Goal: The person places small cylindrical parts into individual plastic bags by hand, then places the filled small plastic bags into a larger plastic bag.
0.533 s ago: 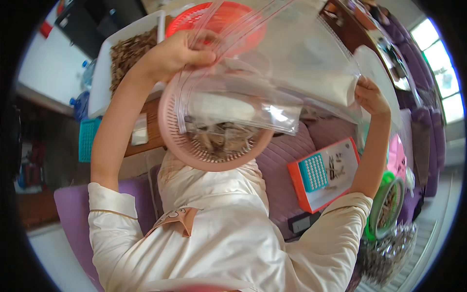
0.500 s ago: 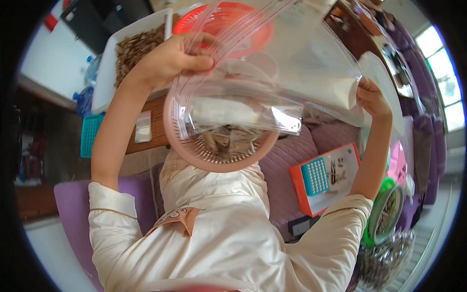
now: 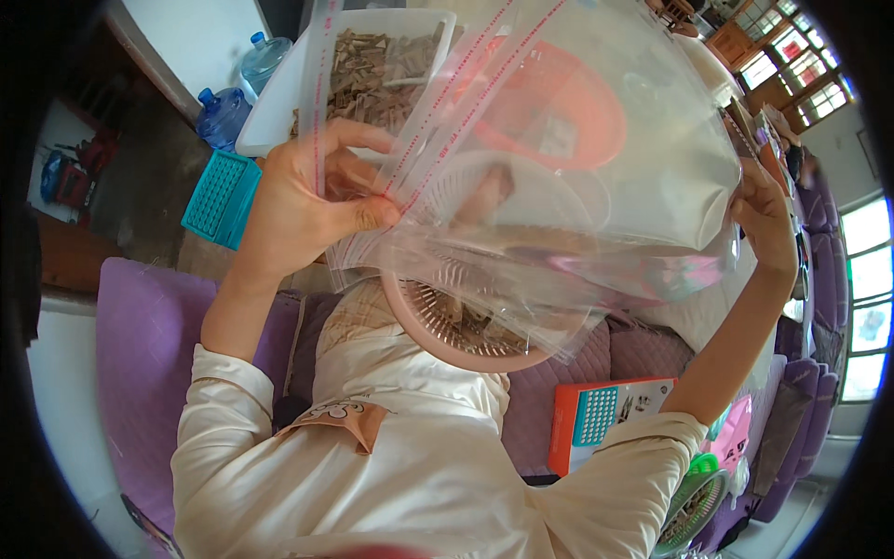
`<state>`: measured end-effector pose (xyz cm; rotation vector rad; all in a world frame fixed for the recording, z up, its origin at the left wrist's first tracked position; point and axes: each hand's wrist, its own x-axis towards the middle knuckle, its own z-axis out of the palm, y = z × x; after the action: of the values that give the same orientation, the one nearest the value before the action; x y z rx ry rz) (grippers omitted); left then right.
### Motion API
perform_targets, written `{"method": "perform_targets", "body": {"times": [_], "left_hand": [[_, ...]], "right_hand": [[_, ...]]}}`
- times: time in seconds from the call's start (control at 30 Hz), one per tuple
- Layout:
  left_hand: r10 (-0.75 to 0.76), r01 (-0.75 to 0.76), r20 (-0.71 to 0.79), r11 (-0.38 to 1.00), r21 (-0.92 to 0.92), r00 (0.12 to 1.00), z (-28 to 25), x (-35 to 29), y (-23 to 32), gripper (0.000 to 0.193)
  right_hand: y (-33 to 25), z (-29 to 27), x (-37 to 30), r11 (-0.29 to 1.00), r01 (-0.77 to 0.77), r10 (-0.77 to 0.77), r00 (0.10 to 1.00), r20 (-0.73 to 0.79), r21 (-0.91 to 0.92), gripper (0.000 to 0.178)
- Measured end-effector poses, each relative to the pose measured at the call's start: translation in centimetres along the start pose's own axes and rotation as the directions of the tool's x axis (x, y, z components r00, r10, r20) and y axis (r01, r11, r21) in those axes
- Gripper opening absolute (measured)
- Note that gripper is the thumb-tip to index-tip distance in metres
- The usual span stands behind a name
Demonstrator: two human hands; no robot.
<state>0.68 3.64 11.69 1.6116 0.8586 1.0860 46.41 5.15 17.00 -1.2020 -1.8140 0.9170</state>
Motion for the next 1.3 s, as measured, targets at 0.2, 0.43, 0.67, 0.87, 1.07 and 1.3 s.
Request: {"method": "perform_targets", "body": {"times": [0.2,0.43,0.67,0.87,1.07,1.3], "left_hand": [[-0.042,0.030,-0.085,0.990,-0.136,0.995,-1.6,-0.9,-1.6,0.039],[-0.346,0.269,-0.098,0.853,-0.446,0.933,-2.2,0.1,-7.9,0.039],[-0.472,0.443,-0.013,0.835,-0.326,0.881,-2.5,-0.1,-12.8,0.048],[-0.409,0.412,0.100,0.810,-0.417,0.907,-3.7,0.0,-12.5,0.067],[-0.232,0.444,0.400,0.666,-0.600,0.887,-6.1,0.6,-10.1,0.075],[-0.447,0.450,0.076,0.851,-0.272,0.891,-7.3,0.3,-14.1,0.067]], "right_hand": [[-4.2,3.1,-0.2,0.974,-0.018,-0.041,0.966,-0.254,-0.227,0.055],[10.4,4.8,-7.7,0.894,-0.346,0.398,0.905,-0.151,0.286,0.058],[8.5,16.4,-7.1,0.661,-0.479,0.668,0.727,-0.162,0.578,0.025],[8.2,16.2,-8.2,0.652,-0.462,0.683,0.702,-0.201,0.602,0.022],[7.3,16.5,-7.4,0.848,-0.194,0.444,0.768,-0.461,0.493,0.018],[9.2,15.5,-7.5,0.769,-0.450,0.615,0.715,-0.333,0.454,0.018]]}}
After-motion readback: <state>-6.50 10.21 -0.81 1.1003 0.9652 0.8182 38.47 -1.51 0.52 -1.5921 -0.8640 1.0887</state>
